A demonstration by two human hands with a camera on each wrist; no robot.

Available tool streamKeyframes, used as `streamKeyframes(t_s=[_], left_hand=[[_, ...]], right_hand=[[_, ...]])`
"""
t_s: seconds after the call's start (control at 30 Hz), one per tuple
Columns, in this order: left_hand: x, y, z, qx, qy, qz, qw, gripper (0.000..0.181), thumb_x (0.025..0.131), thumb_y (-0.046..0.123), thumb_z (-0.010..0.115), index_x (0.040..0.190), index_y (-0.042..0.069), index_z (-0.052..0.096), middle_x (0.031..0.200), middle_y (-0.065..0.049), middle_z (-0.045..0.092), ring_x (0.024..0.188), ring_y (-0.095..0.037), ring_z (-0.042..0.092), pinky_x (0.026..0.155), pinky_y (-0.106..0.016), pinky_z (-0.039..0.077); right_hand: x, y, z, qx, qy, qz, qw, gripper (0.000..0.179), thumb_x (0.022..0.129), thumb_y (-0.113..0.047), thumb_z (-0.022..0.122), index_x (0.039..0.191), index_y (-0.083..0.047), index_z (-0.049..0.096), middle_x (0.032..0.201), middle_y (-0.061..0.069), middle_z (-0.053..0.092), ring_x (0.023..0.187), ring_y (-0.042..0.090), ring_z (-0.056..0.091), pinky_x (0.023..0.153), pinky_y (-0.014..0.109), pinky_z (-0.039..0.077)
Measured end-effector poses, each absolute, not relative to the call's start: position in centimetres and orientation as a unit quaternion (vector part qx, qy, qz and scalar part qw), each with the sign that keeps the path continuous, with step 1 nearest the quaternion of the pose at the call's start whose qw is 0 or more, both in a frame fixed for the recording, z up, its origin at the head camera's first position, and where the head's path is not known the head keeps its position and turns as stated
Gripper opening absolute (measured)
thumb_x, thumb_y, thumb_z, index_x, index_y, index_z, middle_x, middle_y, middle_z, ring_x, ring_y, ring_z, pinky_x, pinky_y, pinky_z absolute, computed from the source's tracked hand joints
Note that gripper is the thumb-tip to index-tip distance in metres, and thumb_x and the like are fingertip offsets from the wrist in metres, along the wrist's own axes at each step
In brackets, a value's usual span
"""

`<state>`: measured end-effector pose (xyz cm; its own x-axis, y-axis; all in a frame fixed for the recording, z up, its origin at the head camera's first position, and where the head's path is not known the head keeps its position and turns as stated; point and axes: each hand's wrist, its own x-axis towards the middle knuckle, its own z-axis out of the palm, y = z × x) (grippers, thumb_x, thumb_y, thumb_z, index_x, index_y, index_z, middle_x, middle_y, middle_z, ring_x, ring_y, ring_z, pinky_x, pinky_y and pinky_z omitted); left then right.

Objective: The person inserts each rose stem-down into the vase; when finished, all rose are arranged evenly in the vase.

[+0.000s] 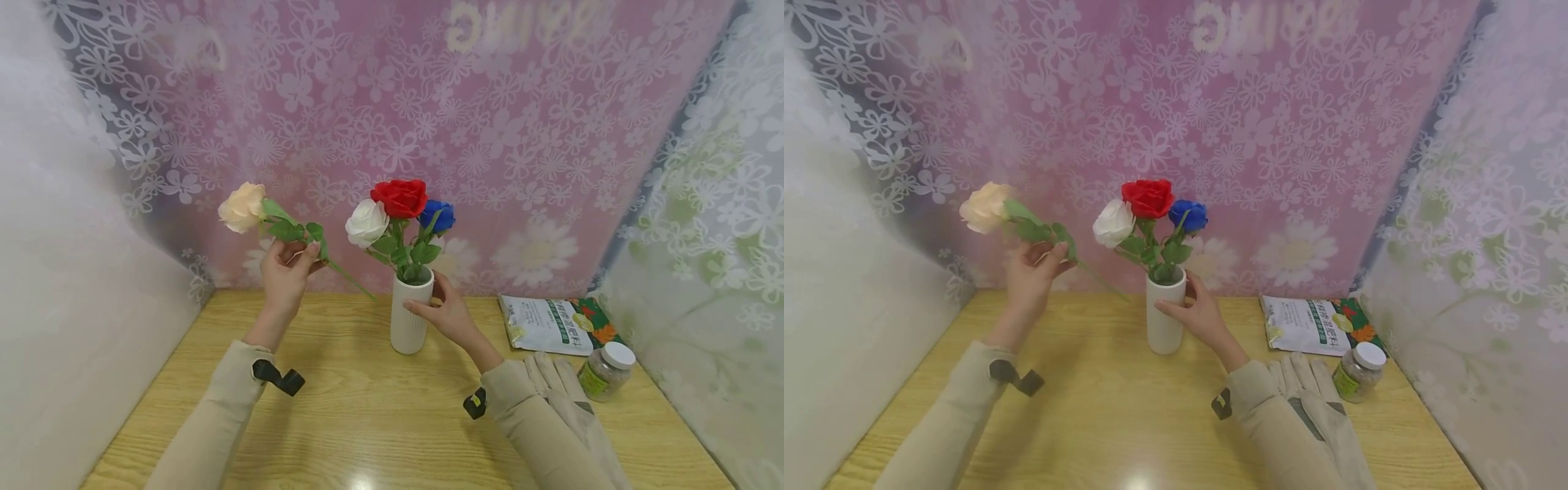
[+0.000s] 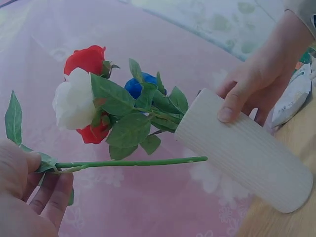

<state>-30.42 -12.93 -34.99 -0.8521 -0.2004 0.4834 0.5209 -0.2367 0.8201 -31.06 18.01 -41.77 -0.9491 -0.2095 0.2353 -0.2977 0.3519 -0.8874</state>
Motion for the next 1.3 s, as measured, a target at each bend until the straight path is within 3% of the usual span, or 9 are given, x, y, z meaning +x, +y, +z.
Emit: streamKeyframes(t_s=[0.27,0.6,1.07,1.3], left_hand=[[-30.6,-12.8,-34.2,-0.129,-0.555,-0.785,0.243,0.021,0.099,0.002,0.072,0.117,0.012,0.068,0.102,0.001,0.074,0.088,-0.012,0.075,0.082,-0.033,0.066],[-30.6,-12.2,-33.0,-0.108,-0.52,-0.807,0.256,0.019,0.099,0.001,0.071,0.116,0.009,0.067,0.099,0.002,0.074,0.09,-0.013,0.077,0.083,-0.035,0.066],[-30.9,-11.3,-32.1,-0.084,-0.502,-0.822,0.254,0.018,0.098,0.001,0.072,0.11,0.013,0.067,0.096,0.001,0.074,0.089,-0.013,0.076,0.084,-0.035,0.066],[-30.9,-10.4,-32.1,-0.084,-0.502,-0.826,0.243,0.019,0.098,-0.001,0.071,0.115,0.006,0.066,0.095,0.003,0.074,0.087,-0.012,0.076,0.082,-0.035,0.067]], right_hand=[[-31.6,18.2,-42.7,0.155,-0.827,0.538,0.058,0.087,0.092,-0.039,0.083,0.163,-0.025,0.035,0.145,0.011,0.059,0.133,0.034,0.059,0.107,0.058,0.054],[-31.5,18.2,-42.7,0.152,-0.829,0.535,0.058,0.087,0.091,-0.043,0.083,0.162,-0.024,0.036,0.144,0.008,0.06,0.132,0.032,0.059,0.105,0.057,0.056],[-31.7,18.1,-42.4,0.142,-0.833,0.533,0.038,0.089,0.094,-0.029,0.082,0.166,-0.014,0.03,0.148,0.018,0.057,0.134,0.039,0.058,0.107,0.058,0.054],[-31.3,18.1,-42.4,0.145,-0.832,0.533,0.052,0.088,0.093,-0.037,0.083,0.164,-0.022,0.034,0.146,0.013,0.059,0.133,0.035,0.059,0.107,0.057,0.054]])
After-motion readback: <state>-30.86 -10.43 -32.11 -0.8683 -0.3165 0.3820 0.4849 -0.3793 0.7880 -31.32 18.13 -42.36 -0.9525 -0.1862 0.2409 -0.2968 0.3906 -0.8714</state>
